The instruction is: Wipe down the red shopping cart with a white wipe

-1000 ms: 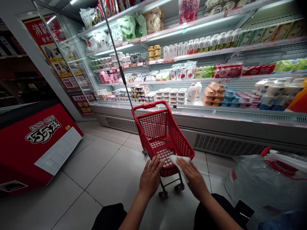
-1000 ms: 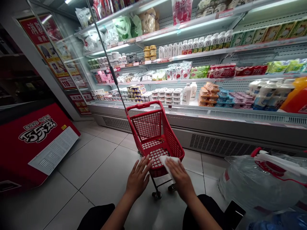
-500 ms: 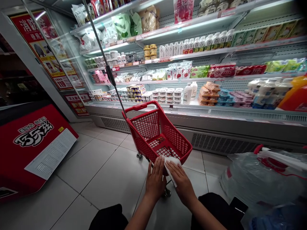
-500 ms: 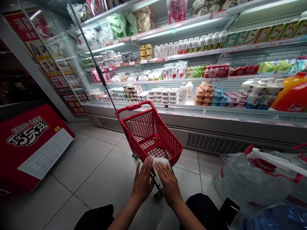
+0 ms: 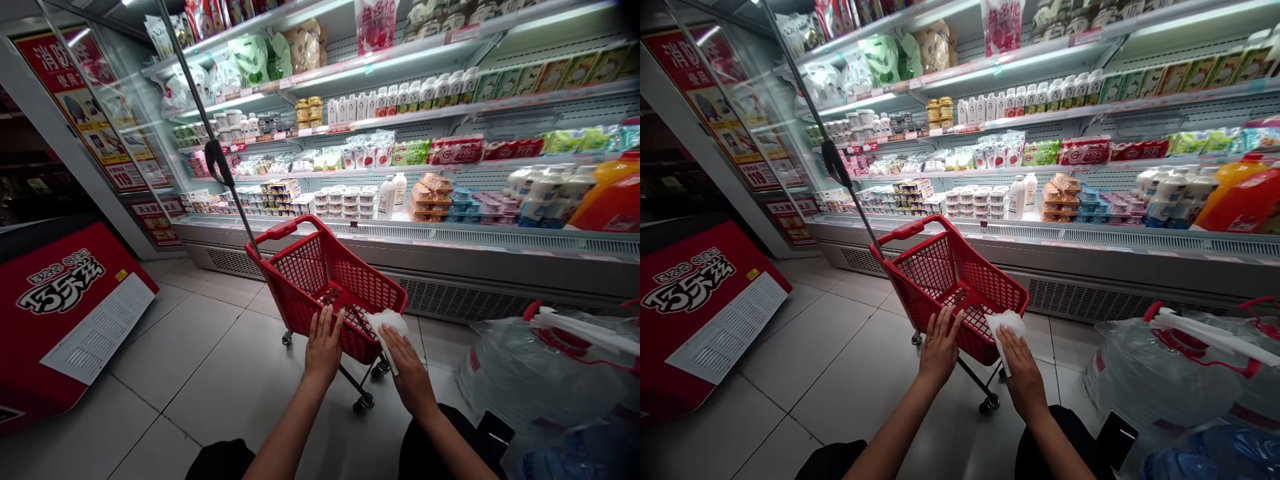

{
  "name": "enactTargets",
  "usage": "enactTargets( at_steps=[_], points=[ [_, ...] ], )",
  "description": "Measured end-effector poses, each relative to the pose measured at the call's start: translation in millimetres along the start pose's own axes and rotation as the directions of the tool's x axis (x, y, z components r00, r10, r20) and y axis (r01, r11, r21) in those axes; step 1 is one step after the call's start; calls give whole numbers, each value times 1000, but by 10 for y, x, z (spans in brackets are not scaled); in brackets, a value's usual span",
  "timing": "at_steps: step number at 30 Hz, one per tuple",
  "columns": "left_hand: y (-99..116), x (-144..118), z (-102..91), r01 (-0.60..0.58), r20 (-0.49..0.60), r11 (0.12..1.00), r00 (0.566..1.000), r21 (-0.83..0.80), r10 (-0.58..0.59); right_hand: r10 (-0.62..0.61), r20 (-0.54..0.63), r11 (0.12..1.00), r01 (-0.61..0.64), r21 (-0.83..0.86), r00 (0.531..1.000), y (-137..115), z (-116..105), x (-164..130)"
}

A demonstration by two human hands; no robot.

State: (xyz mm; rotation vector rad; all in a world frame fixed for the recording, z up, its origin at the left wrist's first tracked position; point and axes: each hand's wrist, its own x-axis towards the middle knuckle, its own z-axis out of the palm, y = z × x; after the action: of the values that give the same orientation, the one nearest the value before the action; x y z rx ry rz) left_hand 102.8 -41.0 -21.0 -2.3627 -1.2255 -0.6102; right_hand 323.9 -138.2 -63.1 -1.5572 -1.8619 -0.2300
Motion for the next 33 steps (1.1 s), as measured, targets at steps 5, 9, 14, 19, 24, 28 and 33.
enactTargets(
  at_steps=[5,9,14,19,24,28,33],
  points=[
    [401,-17,18,8,-68,1000,998,13,-7,-30,-7,996,29,-87,1000,-260,50,104],
    [566,-50,-32,-9,-60,1000,998,-8,8,-60,-20,992,58,-113,998,-265,-13,161],
    [199,49,-211,-117,11,987,993,-107,119,-36,-31,994,32,-107,999,37,-188,-57],
    [-268,152,-362,32,-3,998,999,-49,-32,111,-122,990,-121,-72,986,316,-245,-205],
    [-79,119,-388,38,9,998,999,-53,-37,77,-107,994,-85,-64,991,167,-146,103],
    [78,103,-419,8,23,999,1000,-49,-6,-44,-53,999,43,-20,998,-281,41,509],
    [-87,107,-502,-105,27,993,994,-50,106,-140,-53,990,142,23,989,-483,130,692]
  ],
)
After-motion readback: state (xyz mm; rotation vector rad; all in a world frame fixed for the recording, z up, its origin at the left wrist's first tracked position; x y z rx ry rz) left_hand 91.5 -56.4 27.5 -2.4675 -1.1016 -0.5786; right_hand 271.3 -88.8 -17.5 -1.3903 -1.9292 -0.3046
